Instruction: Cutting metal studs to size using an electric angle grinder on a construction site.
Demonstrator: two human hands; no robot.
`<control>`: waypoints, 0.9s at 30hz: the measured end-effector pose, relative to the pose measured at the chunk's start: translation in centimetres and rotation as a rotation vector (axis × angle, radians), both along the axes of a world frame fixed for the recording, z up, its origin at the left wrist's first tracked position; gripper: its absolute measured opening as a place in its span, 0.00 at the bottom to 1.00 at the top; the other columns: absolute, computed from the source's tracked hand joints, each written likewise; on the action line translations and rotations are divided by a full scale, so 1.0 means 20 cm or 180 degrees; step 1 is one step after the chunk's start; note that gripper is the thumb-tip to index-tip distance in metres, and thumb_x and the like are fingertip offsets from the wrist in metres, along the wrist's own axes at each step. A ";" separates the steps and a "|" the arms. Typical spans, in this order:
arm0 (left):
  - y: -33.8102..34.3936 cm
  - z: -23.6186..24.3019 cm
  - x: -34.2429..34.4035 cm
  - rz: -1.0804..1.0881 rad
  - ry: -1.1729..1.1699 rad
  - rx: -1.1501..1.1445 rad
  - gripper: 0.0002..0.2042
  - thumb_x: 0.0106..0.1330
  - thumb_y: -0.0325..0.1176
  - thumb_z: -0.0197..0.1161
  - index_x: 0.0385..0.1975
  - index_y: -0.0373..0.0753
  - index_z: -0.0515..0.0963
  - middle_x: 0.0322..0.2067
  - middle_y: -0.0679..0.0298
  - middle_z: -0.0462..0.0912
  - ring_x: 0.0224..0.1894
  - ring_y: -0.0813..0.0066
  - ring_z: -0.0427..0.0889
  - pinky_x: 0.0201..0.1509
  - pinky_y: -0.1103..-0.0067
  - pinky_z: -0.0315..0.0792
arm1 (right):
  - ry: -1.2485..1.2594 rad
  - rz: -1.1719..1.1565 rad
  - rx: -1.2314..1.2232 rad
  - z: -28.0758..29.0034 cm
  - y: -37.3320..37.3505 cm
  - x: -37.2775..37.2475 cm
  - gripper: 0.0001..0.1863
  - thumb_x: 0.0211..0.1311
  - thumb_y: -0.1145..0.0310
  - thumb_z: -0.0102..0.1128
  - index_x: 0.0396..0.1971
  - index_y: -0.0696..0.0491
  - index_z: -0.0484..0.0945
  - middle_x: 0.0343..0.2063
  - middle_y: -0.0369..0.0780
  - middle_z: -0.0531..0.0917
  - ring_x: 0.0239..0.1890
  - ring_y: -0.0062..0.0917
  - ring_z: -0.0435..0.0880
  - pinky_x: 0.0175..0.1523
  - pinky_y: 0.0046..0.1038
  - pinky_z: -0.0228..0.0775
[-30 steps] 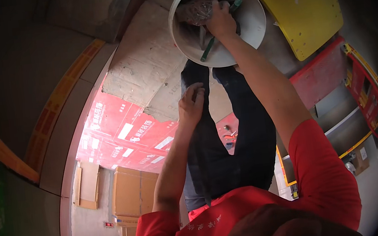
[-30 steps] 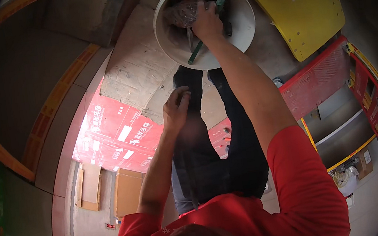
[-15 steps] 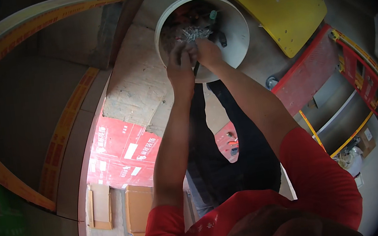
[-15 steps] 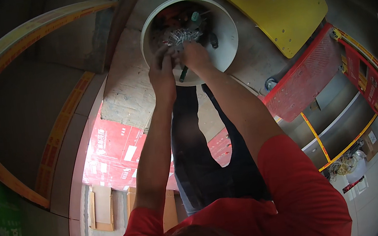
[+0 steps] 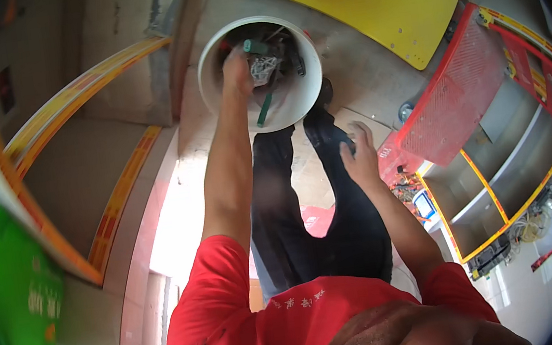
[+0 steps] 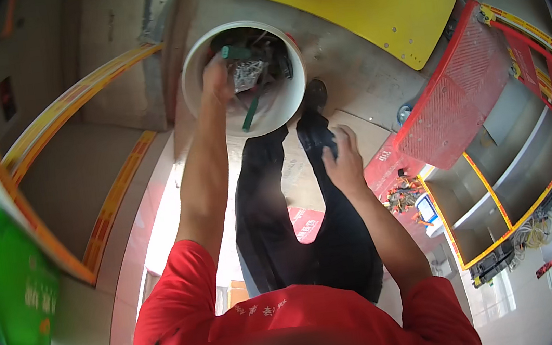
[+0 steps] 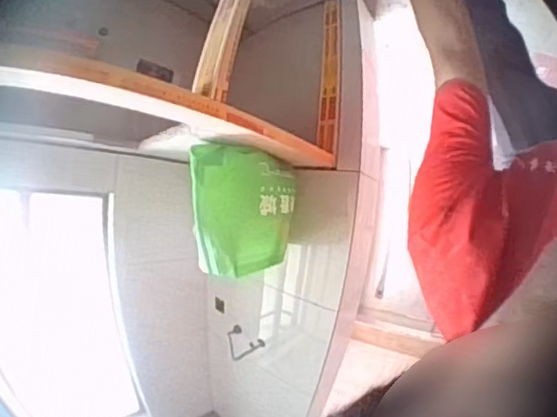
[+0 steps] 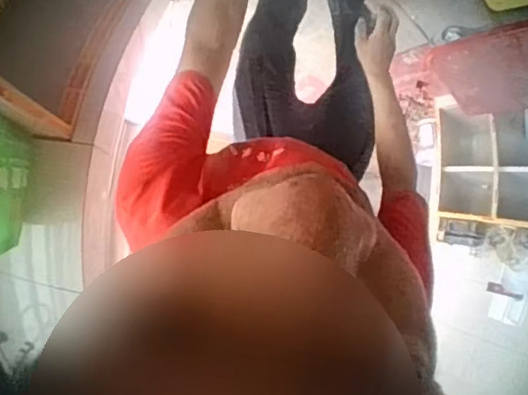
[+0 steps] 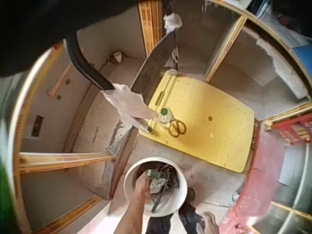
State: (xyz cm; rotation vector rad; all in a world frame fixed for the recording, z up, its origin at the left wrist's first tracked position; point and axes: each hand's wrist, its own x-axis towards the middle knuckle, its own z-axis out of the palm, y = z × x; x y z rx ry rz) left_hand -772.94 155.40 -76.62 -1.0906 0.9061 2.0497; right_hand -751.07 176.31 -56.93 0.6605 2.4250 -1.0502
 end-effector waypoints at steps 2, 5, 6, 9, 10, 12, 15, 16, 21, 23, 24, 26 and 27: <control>-0.10 0.42 0.15 -0.0877 0.0810 -0.1328 0.19 0.69 0.34 0.51 0.57 0.32 0.70 0.55 0.56 0.74 0.56 0.69 0.71 0.62 0.77 0.63 | 0.0004 -0.0046 0.0153 0.18 0.09 0.13 0.24 0.56 0.75 0.57 0.54 0.56 0.66 0.55 0.49 0.67 0.52 0.43 0.73 0.54 0.34 0.71; -0.26 1.09 0.28 -0.1164 0.1445 -0.1688 0.22 0.70 0.34 0.51 0.62 0.30 0.65 0.60 0.56 0.70 0.61 0.69 0.68 0.65 0.76 0.59 | 0.0069 -0.0163 0.0278 0.49 0.14 0.27 0.22 0.55 0.75 0.58 0.52 0.57 0.67 0.53 0.48 0.69 0.51 0.41 0.74 0.54 0.35 0.70; -0.28 1.25 0.30 -0.1081 0.1659 -0.1487 0.21 0.72 0.33 0.49 0.62 0.30 0.65 0.61 0.55 0.68 0.62 0.69 0.67 0.66 0.75 0.59 | 0.0131 -0.0289 0.0294 0.59 0.15 0.32 0.22 0.55 0.76 0.58 0.51 0.57 0.67 0.53 0.48 0.69 0.51 0.41 0.74 0.53 0.35 0.71; -0.21 1.69 0.38 -0.1113 0.1955 -0.1002 0.20 0.72 0.31 0.49 0.60 0.28 0.66 0.60 0.54 0.69 0.62 0.68 0.68 0.66 0.74 0.59 | 0.0426 -0.0789 0.0420 0.87 0.13 0.48 0.21 0.56 0.75 0.59 0.51 0.57 0.68 0.52 0.47 0.71 0.50 0.38 0.75 0.51 0.35 0.72; -0.17 1.80 0.42 -0.1100 0.1986 -0.0674 0.20 0.71 0.31 0.51 0.59 0.28 0.67 0.58 0.55 0.71 0.60 0.71 0.69 0.65 0.77 0.60 | 0.0490 -0.1173 0.0171 0.96 0.11 0.53 0.21 0.57 0.74 0.59 0.52 0.58 0.68 0.51 0.46 0.72 0.50 0.37 0.76 0.50 0.34 0.72; -0.05 2.05 0.51 -0.1106 0.1894 -0.0046 0.19 0.71 0.30 0.53 0.58 0.28 0.69 0.52 0.57 0.76 0.56 0.74 0.73 0.63 0.78 0.64 | 0.0786 -0.1833 -0.0190 1.16 0.06 0.64 0.21 0.61 0.69 0.59 0.52 0.59 0.69 0.49 0.45 0.75 0.48 0.33 0.78 0.50 0.30 0.73; 0.11 2.37 0.69 -0.1585 0.1932 0.0859 0.16 0.71 0.28 0.51 0.55 0.28 0.71 0.49 0.58 0.77 0.53 0.71 0.76 0.61 0.74 0.67 | 0.1486 -0.2598 -0.1257 1.39 -0.01 0.82 0.21 0.65 0.67 0.57 0.55 0.60 0.69 0.48 0.42 0.79 0.50 0.27 0.78 0.54 0.28 0.70; 0.15 2.45 0.78 -0.1815 0.1962 0.0977 0.16 0.71 0.28 0.51 0.55 0.28 0.71 0.49 0.58 0.77 0.53 0.71 0.76 0.61 0.74 0.67 | 0.1663 -0.2743 -0.1475 1.51 -0.03 0.86 0.21 0.66 0.66 0.56 0.55 0.60 0.69 0.48 0.43 0.79 0.50 0.26 0.78 0.55 0.28 0.69; 0.49 2.70 1.52 -0.3354 0.1906 0.1992 0.09 0.70 0.26 0.53 0.47 0.33 0.74 0.43 0.62 0.79 0.47 0.72 0.78 0.58 0.74 0.70 | 0.3036 -0.3468 -0.2128 1.94 -0.17 1.53 0.25 0.71 0.58 0.45 0.60 0.61 0.65 0.52 0.46 0.77 0.51 0.30 0.77 0.56 0.31 0.69; 0.52 2.80 1.92 -0.4032 0.2127 0.1978 0.07 0.68 0.24 0.55 0.43 0.35 0.71 0.41 0.61 0.79 0.44 0.72 0.79 0.54 0.73 0.72 | 0.3502 -0.3726 -0.2170 1.95 -0.29 1.92 0.28 0.71 0.55 0.44 0.61 0.63 0.63 0.54 0.47 0.75 0.54 0.32 0.76 0.58 0.34 0.67; 0.52 2.81 2.13 -0.4554 0.2223 0.1616 0.06 0.66 0.23 0.56 0.41 0.36 0.70 0.40 0.60 0.79 0.42 0.72 0.80 0.51 0.73 0.75 | 0.3827 -0.3799 -0.2304 1.92 -0.36 2.13 0.30 0.71 0.54 0.46 0.61 0.63 0.63 0.56 0.47 0.73 0.55 0.32 0.75 0.58 0.33 0.67; 0.49 2.76 2.55 -0.5269 0.2118 0.1644 0.06 0.64 0.19 0.56 0.39 0.35 0.70 0.38 0.60 0.79 0.41 0.73 0.80 0.50 0.75 0.75 | 0.4010 -0.4086 -0.2233 1.94 -0.51 2.56 0.28 0.69 0.58 0.50 0.61 0.62 0.63 0.55 0.45 0.73 0.55 0.29 0.74 0.59 0.32 0.66; 0.46 2.75 2.78 -0.5713 0.2177 0.1629 0.07 0.63 0.18 0.57 0.38 0.35 0.70 0.37 0.60 0.79 0.41 0.73 0.80 0.50 0.76 0.75 | 0.4018 -0.4426 -0.1987 1.91 -0.63 2.77 0.28 0.69 0.59 0.52 0.61 0.62 0.64 0.54 0.44 0.74 0.55 0.28 0.74 0.59 0.31 0.66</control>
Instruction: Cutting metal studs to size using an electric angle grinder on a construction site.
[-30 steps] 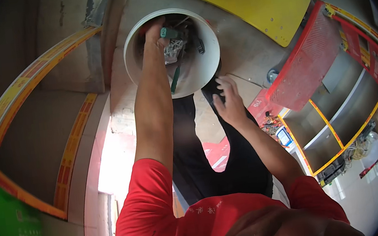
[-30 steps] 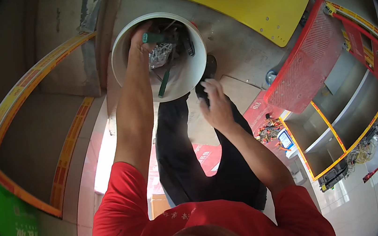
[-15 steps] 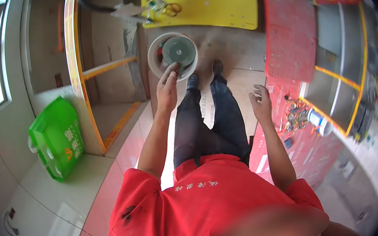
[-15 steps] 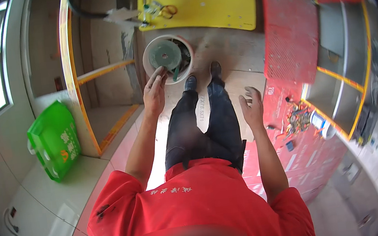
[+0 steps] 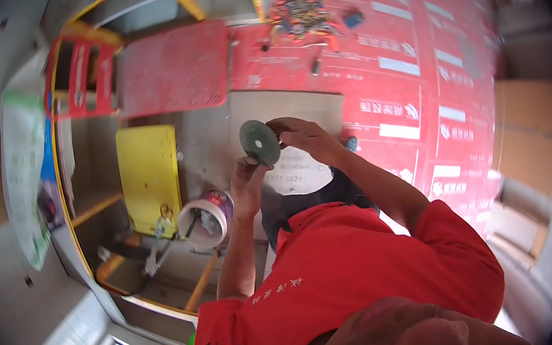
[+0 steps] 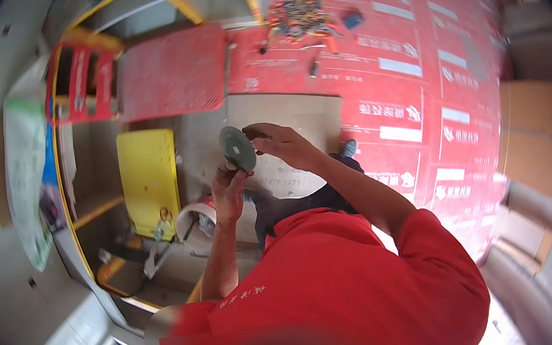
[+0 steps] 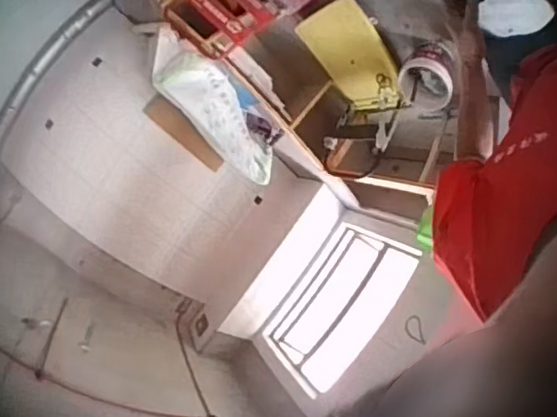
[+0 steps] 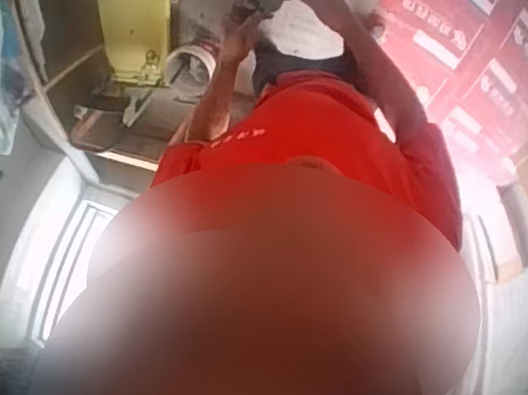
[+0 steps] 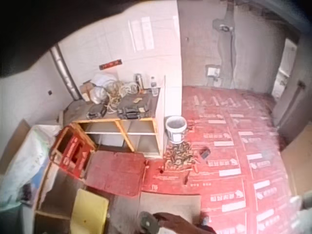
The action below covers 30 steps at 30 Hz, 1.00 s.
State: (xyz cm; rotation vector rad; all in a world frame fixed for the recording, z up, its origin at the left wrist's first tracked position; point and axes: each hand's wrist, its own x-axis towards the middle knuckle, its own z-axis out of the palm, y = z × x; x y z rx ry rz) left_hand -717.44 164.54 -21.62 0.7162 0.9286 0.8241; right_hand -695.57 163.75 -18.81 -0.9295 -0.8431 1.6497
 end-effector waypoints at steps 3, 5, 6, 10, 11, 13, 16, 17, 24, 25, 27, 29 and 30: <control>-0.09 -0.06 0.70 -0.0830 0.0273 -0.0012 0.08 0.61 0.18 0.59 0.37 0.34 0.69 0.36 0.59 0.80 0.39 0.73 0.80 0.47 0.77 0.75 | -0.0438 -0.0715 -0.0345 -0.03 -0.29 0.66 0.23 0.67 0.64 0.54 0.58 0.60 0.69 0.49 0.39 0.77 0.52 0.22 0.74 0.57 0.27 0.66; -0.13 -0.02 1.13 -0.1386 0.0520 -0.0034 0.08 0.60 0.20 0.60 0.36 0.33 0.70 0.33 0.59 0.79 0.36 0.73 0.81 0.44 0.79 0.75 | -0.0410 -0.1158 -0.0651 0.00 -0.47 1.07 0.18 0.65 0.70 0.53 0.53 0.59 0.73 0.44 0.39 0.80 0.47 0.20 0.76 0.52 0.25 0.69; -0.13 0.01 1.34 -0.1626 0.0582 -0.0059 0.07 0.62 0.21 0.59 0.37 0.33 0.70 0.33 0.59 0.79 0.36 0.73 0.81 0.44 0.79 0.75 | -0.0540 -0.1345 -0.0823 -0.01 -0.54 1.27 0.18 0.64 0.71 0.53 0.52 0.60 0.73 0.42 0.39 0.80 0.45 0.20 0.77 0.50 0.25 0.70; -0.01 0.05 1.98 -0.2193 0.1082 0.0083 0.07 0.66 0.26 0.57 0.41 0.32 0.72 0.34 0.61 0.79 0.36 0.75 0.80 0.44 0.80 0.75 | -0.0592 -0.2462 -0.0988 -0.11 -0.76 2.08 0.16 0.60 0.74 0.53 0.47 0.59 0.76 0.38 0.38 0.81 0.38 0.20 0.79 0.44 0.24 0.73; 0.04 0.02 2.10 -0.2262 0.1310 0.0202 0.09 0.65 0.27 0.57 0.42 0.31 0.73 0.34 0.61 0.79 0.35 0.76 0.81 0.42 0.81 0.75 | -0.0318 -0.2837 -0.1110 -0.19 -0.81 2.29 0.15 0.60 0.73 0.50 0.46 0.60 0.77 0.36 0.38 0.82 0.38 0.19 0.80 0.43 0.23 0.73; 0.19 -0.10 2.25 -0.2125 0.1616 0.0389 0.11 0.66 0.29 0.58 0.45 0.31 0.74 0.36 0.61 0.79 0.35 0.74 0.80 0.41 0.78 0.77 | -0.0033 -0.3317 -0.1208 -0.22 -0.81 2.72 0.13 0.59 0.72 0.49 0.42 0.59 0.78 0.32 0.37 0.80 0.32 0.19 0.78 0.37 0.21 0.71; 0.42 -0.21 2.57 -0.2012 0.2295 0.0563 0.11 0.64 0.28 0.57 0.43 0.31 0.75 0.34 0.61 0.79 0.34 0.75 0.80 0.38 0.79 0.77 | 0.0084 -0.4106 -0.1464 -0.45 -0.96 3.34 0.11 0.59 0.69 0.50 0.36 0.57 0.79 0.25 0.35 0.78 0.23 0.18 0.74 0.27 0.20 0.64; 0.49 -0.27 2.70 -0.1900 0.2210 0.0458 0.11 0.63 0.28 0.57 0.43 0.31 0.75 0.34 0.61 0.79 0.34 0.75 0.81 0.38 0.79 0.77 | 0.0181 -0.4448 -0.1478 -0.52 -1.02 3.52 0.11 0.59 0.68 0.51 0.35 0.57 0.79 0.23 0.35 0.77 0.22 0.17 0.72 0.25 0.20 0.62; 1.05 -0.45 4.31 -0.2483 0.2178 0.1588 0.11 0.63 0.29 0.57 0.42 0.32 0.76 0.30 0.62 0.80 0.31 0.77 0.81 0.35 0.81 0.75 | 0.1524 -0.4841 -0.3097 -0.70 -1.67 4.44 0.30 0.53 0.31 0.52 0.33 0.47 0.72 0.14 0.28 0.66 0.09 0.18 0.61 0.13 0.21 0.52; 1.10 -0.39 4.62 -0.2439 0.1881 0.1400 0.10 0.62 0.29 0.58 0.41 0.33 0.76 0.30 0.60 0.82 0.28 0.77 0.80 0.34 0.79 0.74 | 0.1567 -0.5074 -0.3583 -0.66 -1.72 4.51 0.35 0.49 0.27 0.53 0.37 0.47 0.71 0.16 0.29 0.64 0.10 0.19 0.57 0.15 0.20 0.49; 1.21 -0.25 5.25 -0.2657 0.1747 0.1880 0.10 0.63 0.30 0.58 0.41 0.33 0.76 0.30 0.59 0.83 0.30 0.75 0.81 0.37 0.78 0.74 | 0.2070 -0.5350 -0.3619 -0.60 -1.83 4.67 0.41 0.45 0.23 0.52 0.43 0.47 0.67 0.14 0.29 0.61 0.10 0.18 0.57 0.15 0.22 0.47; 1.32 -0.21 5.84 -0.2969 0.1601 0.1986 0.10 0.63 0.31 0.58 0.41 0.34 0.76 0.31 0.58 0.83 0.34 0.73 0.82 0.40 0.77 0.75 | 0.2665 -0.5484 -0.3026 -0.55 -1.89 4.86 0.38 0.42 0.24 0.55 0.35 0.45 0.65 0.13 0.29 0.63 0.10 0.20 0.59 0.15 0.24 0.50; 1.38 -0.22 6.13 -0.3127 0.1571 0.2146 0.10 0.63 0.32 0.58 0.41 0.34 0.77 0.31 0.58 0.83 0.35 0.72 0.82 0.41 0.77 0.75 | 0.2775 -0.5712 -0.2880 -0.58 -1.89 4.97 0.36 0.43 0.25 0.56 0.33 0.45 0.66 0.12 0.29 0.66 0.10 0.21 0.63 0.15 0.24 0.53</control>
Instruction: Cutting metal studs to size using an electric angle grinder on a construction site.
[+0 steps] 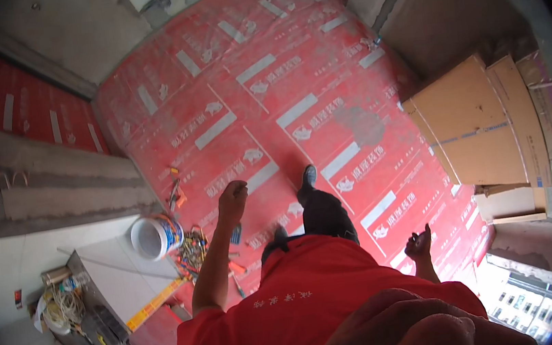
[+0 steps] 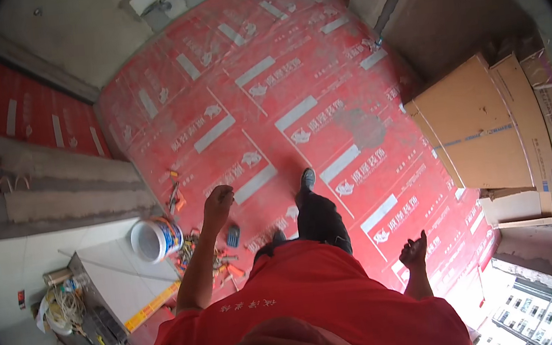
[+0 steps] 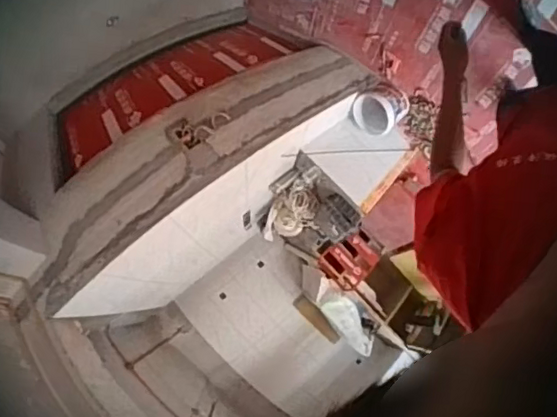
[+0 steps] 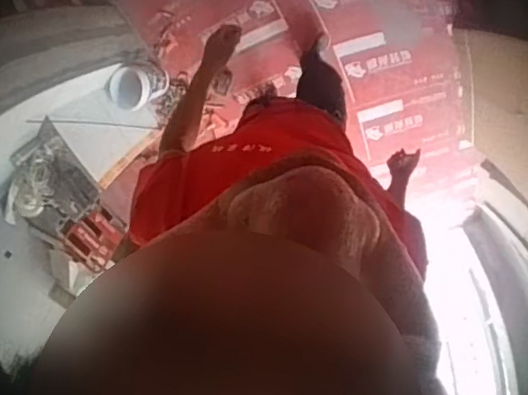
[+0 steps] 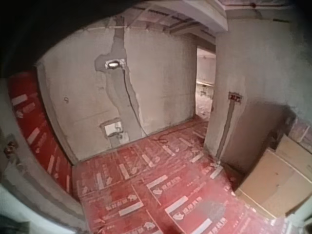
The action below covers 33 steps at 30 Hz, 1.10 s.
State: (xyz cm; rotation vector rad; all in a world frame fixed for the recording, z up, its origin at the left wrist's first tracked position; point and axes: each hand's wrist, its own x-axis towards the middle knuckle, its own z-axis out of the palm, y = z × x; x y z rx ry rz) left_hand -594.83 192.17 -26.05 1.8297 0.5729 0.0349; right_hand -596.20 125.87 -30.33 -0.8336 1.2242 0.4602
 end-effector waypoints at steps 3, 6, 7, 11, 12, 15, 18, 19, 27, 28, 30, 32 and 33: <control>0.16 -0.06 0.76 -0.0458 -0.0004 0.0421 0.10 0.64 0.32 0.57 0.41 0.35 0.77 0.33 0.56 0.83 0.38 0.69 0.83 0.43 0.75 0.75 | -0.0145 -0.0520 0.0396 -0.11 0.00 0.41 0.29 0.46 0.31 0.56 0.14 0.43 0.62 0.10 0.28 0.64 0.10 0.21 0.64 0.16 0.25 0.56; 0.25 -0.08 1.40 -0.0623 -0.0158 0.0972 0.10 0.63 0.32 0.57 0.41 0.35 0.77 0.35 0.54 0.83 0.39 0.65 0.83 0.44 0.73 0.75 | -0.0126 -0.0810 -0.0077 -0.22 0.13 0.99 0.27 0.50 0.34 0.53 0.13 0.42 0.60 0.09 0.28 0.61 0.08 0.20 0.58 0.13 0.21 0.49; 0.28 -0.13 1.56 -0.0542 -0.0148 0.0977 0.11 0.63 0.32 0.57 0.41 0.35 0.77 0.36 0.53 0.83 0.40 0.63 0.83 0.45 0.73 0.75 | -0.0126 -0.0954 -0.0303 -0.26 0.17 1.23 0.27 0.51 0.34 0.53 0.16 0.43 0.61 0.09 0.29 0.61 0.07 0.19 0.56 0.12 0.20 0.47; 0.36 -0.07 2.13 -0.0367 0.0215 0.0841 0.13 0.63 0.34 0.57 0.43 0.33 0.78 0.34 0.55 0.84 0.38 0.65 0.83 0.43 0.74 0.75 | -0.0243 -0.0635 -0.0350 -0.21 0.59 2.47 0.28 0.55 0.31 0.49 0.21 0.43 0.66 0.09 0.29 0.59 0.07 0.19 0.54 0.13 0.23 0.44; 0.38 -0.05 2.29 -0.0370 0.0132 0.0886 0.13 0.62 0.34 0.56 0.43 0.34 0.78 0.32 0.55 0.83 0.36 0.65 0.83 0.41 0.73 0.75 | -0.0561 -0.0374 0.0108 -0.23 0.62 2.77 0.27 0.58 0.32 0.46 0.17 0.42 0.65 0.09 0.29 0.59 0.08 0.19 0.53 0.14 0.23 0.42; 0.54 -0.18 2.70 -0.0297 0.0077 0.1259 0.12 0.61 0.33 0.56 0.42 0.36 0.79 0.33 0.53 0.83 0.37 0.62 0.83 0.43 0.72 0.75 | -0.0978 0.0205 0.0357 -0.25 0.86 3.73 0.29 0.61 0.32 0.43 0.14 0.41 0.61 0.10 0.28 0.60 0.09 0.19 0.55 0.16 0.22 0.45; 0.70 -0.29 3.15 0.0200 0.0668 0.1047 0.11 0.61 0.33 0.56 0.39 0.38 0.79 0.34 0.52 0.83 0.39 0.57 0.83 0.44 0.70 0.76 | -0.1090 0.0454 0.0815 -0.22 1.16 4.61 0.30 0.55 0.29 0.48 0.14 0.40 0.61 0.11 0.29 0.59 0.11 0.21 0.58 0.18 0.23 0.50; 0.78 -0.36 3.31 0.0210 0.0640 0.1090 0.11 0.62 0.34 0.56 0.39 0.38 0.79 0.34 0.52 0.83 0.38 0.57 0.83 0.43 0.69 0.76 | -0.1196 0.0578 0.1213 -0.27 1.21 4.84 0.30 0.54 0.29 0.49 0.14 0.41 0.63 0.12 0.30 0.62 0.11 0.21 0.60 0.18 0.23 0.52; 1.20 -0.24 5.77 -0.0553 -0.0371 0.1751 0.11 0.63 0.32 0.54 0.42 0.35 0.78 0.38 0.49 0.82 0.42 0.55 0.82 0.46 0.69 0.75 | -0.0723 0.0739 0.1801 -0.34 1.53 6.32 0.30 0.56 0.31 0.48 0.13 0.44 0.71 0.10 0.33 0.67 0.09 0.25 0.60 0.17 0.26 0.53; 1.16 -0.13 6.16 -0.0565 -0.0454 0.1448 0.12 0.63 0.30 0.54 0.43 0.35 0.78 0.39 0.50 0.82 0.42 0.56 0.82 0.46 0.70 0.75 | -0.0779 0.0577 0.1708 -0.33 1.55 6.51 0.30 0.57 0.32 0.48 0.13 0.44 0.71 0.11 0.33 0.68 0.09 0.25 0.61 0.16 0.26 0.53; 1.10 0.01 6.88 -0.0605 -0.0596 0.0735 0.12 0.62 0.29 0.56 0.44 0.34 0.77 0.38 0.51 0.82 0.41 0.57 0.83 0.45 0.72 0.76 | -0.0951 0.0244 0.1829 -0.35 1.58 6.90 0.29 0.58 0.33 0.48 0.14 0.44 0.72 0.12 0.33 0.70 0.10 0.24 0.64 0.16 0.26 0.55; 1.03 0.07 7.52 -0.0909 -0.0739 0.0832 0.12 0.61 0.28 0.58 0.43 0.34 0.77 0.36 0.52 0.82 0.39 0.58 0.83 0.44 0.73 0.76 | -0.1058 0.0341 0.1647 -0.41 1.60 7.30 0.28 0.59 0.34 0.49 0.15 0.44 0.72 0.12 0.33 0.71 0.11 0.23 0.66 0.16 0.26 0.58; 1.00 0.07 7.81 -0.0950 -0.0748 0.0859 0.12 0.61 0.28 0.58 0.43 0.34 0.77 0.36 0.52 0.82 0.39 0.58 0.83 0.44 0.73 0.76 | -0.1067 0.0375 0.1444 -0.44 1.60 7.51 0.28 0.59 0.35 0.50 0.15 0.45 0.72 0.12 0.34 0.71 0.11 0.24 0.68 0.17 0.27 0.61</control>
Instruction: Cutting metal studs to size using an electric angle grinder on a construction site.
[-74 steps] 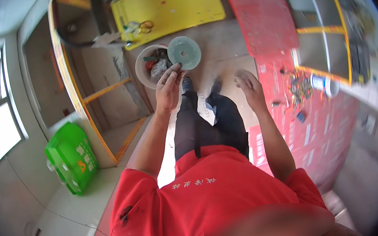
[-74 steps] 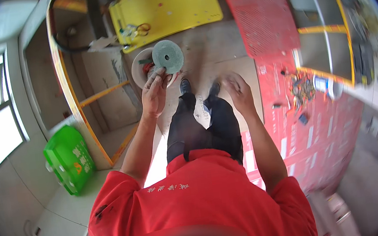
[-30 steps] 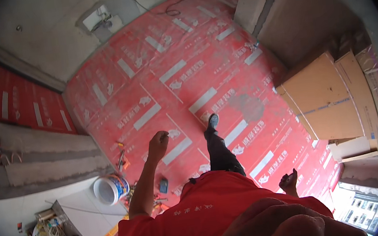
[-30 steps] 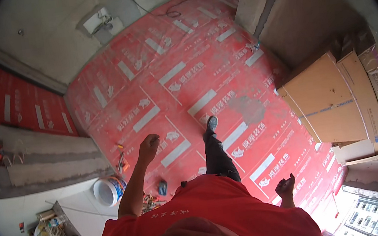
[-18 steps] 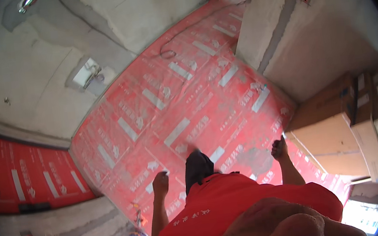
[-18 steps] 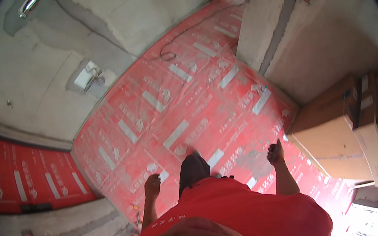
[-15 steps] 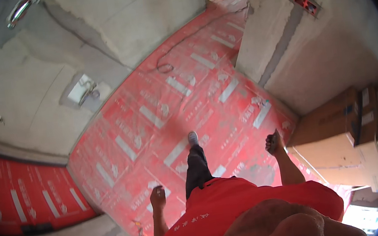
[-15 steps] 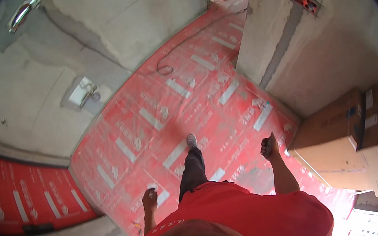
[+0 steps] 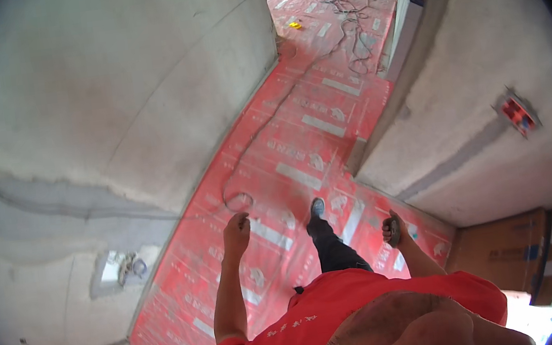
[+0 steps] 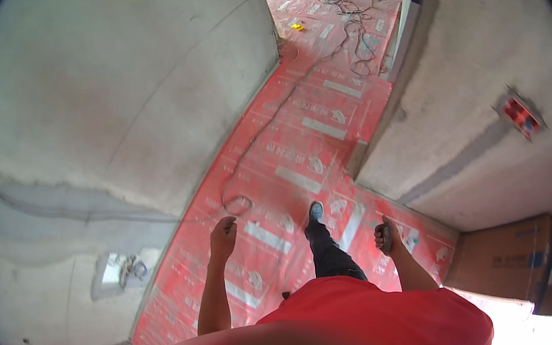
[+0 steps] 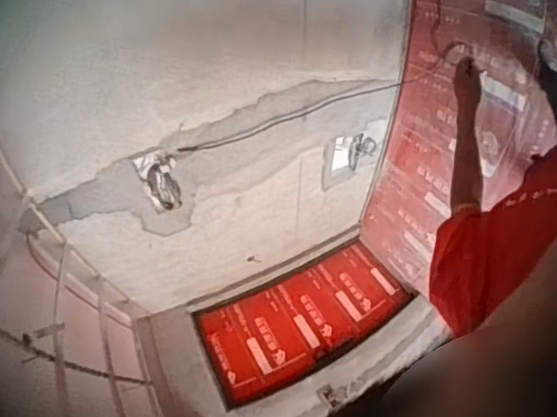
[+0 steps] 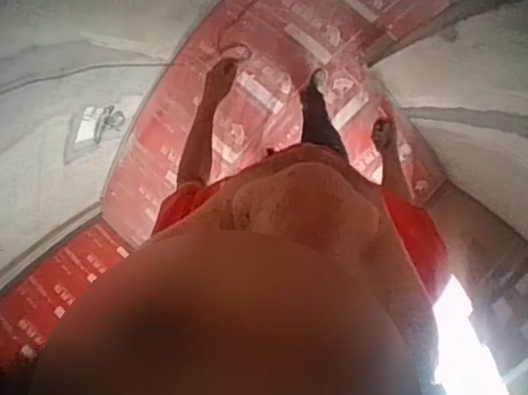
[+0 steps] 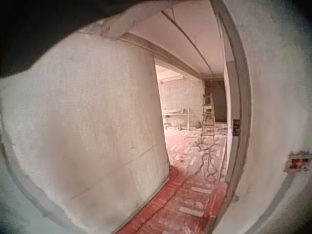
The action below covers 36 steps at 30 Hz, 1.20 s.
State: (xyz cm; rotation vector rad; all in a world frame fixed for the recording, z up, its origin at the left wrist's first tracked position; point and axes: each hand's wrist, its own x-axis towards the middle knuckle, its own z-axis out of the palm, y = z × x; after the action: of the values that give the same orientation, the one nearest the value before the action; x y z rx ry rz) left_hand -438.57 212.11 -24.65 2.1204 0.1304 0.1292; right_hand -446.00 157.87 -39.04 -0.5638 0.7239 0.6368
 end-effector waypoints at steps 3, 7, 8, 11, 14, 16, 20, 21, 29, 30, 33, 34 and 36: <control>-0.11 -0.03 0.84 -0.0519 -0.0123 0.0509 0.11 0.61 0.29 0.58 0.42 0.35 0.77 0.34 0.51 0.82 0.37 0.58 0.83 0.41 0.70 0.75 | -0.0237 -0.0132 -0.0041 -0.12 0.01 0.73 0.28 0.58 0.36 0.51 0.15 0.46 0.73 0.10 0.34 0.70 0.09 0.24 0.67 0.15 0.28 0.59; -0.05 -0.29 1.38 -0.0614 0.0532 0.0968 0.13 0.60 0.36 0.56 0.41 0.36 0.78 0.36 0.48 0.82 0.39 0.49 0.81 0.44 0.62 0.74 | 0.0232 -0.0022 0.0183 -0.14 0.03 1.53 0.32 0.54 0.29 0.51 0.12 0.45 0.66 0.07 0.32 0.63 0.07 0.24 0.61 0.13 0.25 0.55; -0.01 -0.38 1.50 -0.0668 0.0739 0.1045 0.14 0.61 0.37 0.57 0.42 0.36 0.78 0.37 0.49 0.82 0.41 0.50 0.81 0.45 0.64 0.74 | 0.0180 0.0069 -0.0071 -0.10 0.02 1.76 0.32 0.54 0.29 0.51 0.12 0.44 0.67 0.07 0.31 0.63 0.07 0.24 0.61 0.13 0.25 0.55; 0.12 -0.61 1.77 -0.0709 0.1227 0.1318 0.14 0.59 0.38 0.55 0.38 0.38 0.80 0.37 0.49 0.82 0.41 0.48 0.81 0.46 0.62 0.74 | 0.0021 0.0113 -0.0641 0.11 0.02 2.44 0.31 0.53 0.29 0.52 0.12 0.43 0.65 0.08 0.30 0.63 0.07 0.21 0.60 0.13 0.24 0.53; 0.14 -0.77 2.14 -0.0382 0.1936 0.1119 0.13 0.58 0.40 0.55 0.36 0.41 0.82 0.37 0.50 0.82 0.41 0.51 0.81 0.47 0.63 0.75 | 0.0147 -0.0147 -0.0559 0.05 -0.14 3.11 0.31 0.53 0.30 0.54 0.12 0.43 0.65 0.07 0.30 0.63 0.06 0.22 0.60 0.12 0.24 0.53; 0.27 -1.02 2.52 -0.1405 0.1669 0.1595 0.14 0.57 0.41 0.57 0.36 0.42 0.82 0.37 0.50 0.83 0.42 0.52 0.82 0.48 0.63 0.75 | 0.0220 -0.0290 -0.0752 -0.03 -0.27 3.50 0.30 0.53 0.30 0.54 0.12 0.43 0.65 0.07 0.30 0.63 0.06 0.21 0.60 0.11 0.24 0.53; -0.01 -1.07 3.67 -0.0890 0.2344 0.1459 0.17 0.57 0.45 0.57 0.36 0.39 0.81 0.40 0.47 0.82 0.45 0.49 0.80 0.50 0.63 0.74 | 0.0932 -0.0723 -0.1529 -0.18 -0.57 4.02 0.32 0.49 0.28 0.54 0.11 0.43 0.63 0.07 0.29 0.60 0.07 0.20 0.58 0.12 0.21 0.48; -0.12 -1.09 3.97 -0.0808 0.2214 0.1255 0.17 0.58 0.44 0.55 0.35 0.37 0.81 0.39 0.46 0.81 0.44 0.48 0.80 0.49 0.62 0.74 | 0.1185 -0.0804 -0.1468 -0.16 -0.63 4.12 0.33 0.47 0.26 0.54 0.11 0.43 0.63 0.07 0.29 0.59 0.07 0.20 0.57 0.13 0.21 0.48; -1.43 -0.56 6.65 -0.1780 0.0786 0.0452 0.16 0.63 0.40 0.58 0.44 0.34 0.76 0.36 0.49 0.82 0.42 0.59 0.83 0.45 0.70 0.74 | 0.1379 -0.1900 -0.0982 0.00 -1.27 5.04 0.33 0.43 0.24 0.57 0.09 0.40 0.62 0.05 0.27 0.59 0.05 0.17 0.58 0.10 0.19 0.49; -1.56 -0.51 6.91 -0.1799 0.0595 0.0371 0.16 0.63 0.40 0.58 0.43 0.34 0.76 0.36 0.49 0.82 0.41 0.58 0.83 0.44 0.70 0.74 | 0.1393 -0.1923 -0.1125 -0.02 -1.38 5.20 0.33 0.43 0.25 0.57 0.10 0.40 0.63 0.04 0.27 0.60 0.05 0.17 0.58 0.10 0.18 0.48; -1.95 -0.40 7.57 -0.1888 0.1075 0.0466 0.19 0.63 0.39 0.55 0.49 0.33 0.75 0.44 0.46 0.80 0.49 0.54 0.80 0.53 0.68 0.72 | 0.1286 -0.2108 -0.1422 -0.13 -1.73 5.77 0.31 0.45 0.26 0.56 0.11 0.40 0.66 0.05 0.27 0.62 0.05 0.18 0.60 0.11 0.19 0.49; -2.04 -0.39 7.72 -0.1920 0.1035 0.0790 0.19 0.63 0.40 0.56 0.49 0.33 0.75 0.44 0.47 0.80 0.49 0.53 0.80 0.52 0.68 0.72 | 0.1314 -0.2092 -0.1386 -0.16 -1.82 5.99 0.31 0.47 0.26 0.54 0.12 0.41 0.65 0.07 0.28 0.63 0.07 0.19 0.61 0.13 0.21 0.50; -2.02 -0.60 7.94 -0.1597 0.1135 0.0742 0.18 0.62 0.40 0.57 0.46 0.33 0.76 0.42 0.48 0.81 0.47 0.54 0.81 0.51 0.68 0.73 | 0.1435 -0.1844 -0.1619 -0.10 -1.97 6.66 0.29 0.50 0.29 0.53 0.14 0.42 0.66 0.08 0.29 0.63 0.09 0.20 0.62 0.15 0.23 0.50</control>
State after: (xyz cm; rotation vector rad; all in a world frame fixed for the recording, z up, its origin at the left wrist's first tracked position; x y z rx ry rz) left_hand -279.71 171.61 -36.68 2.3226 -0.2187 -0.5552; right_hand -312.71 118.43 -41.11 -0.6388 1.4294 0.0195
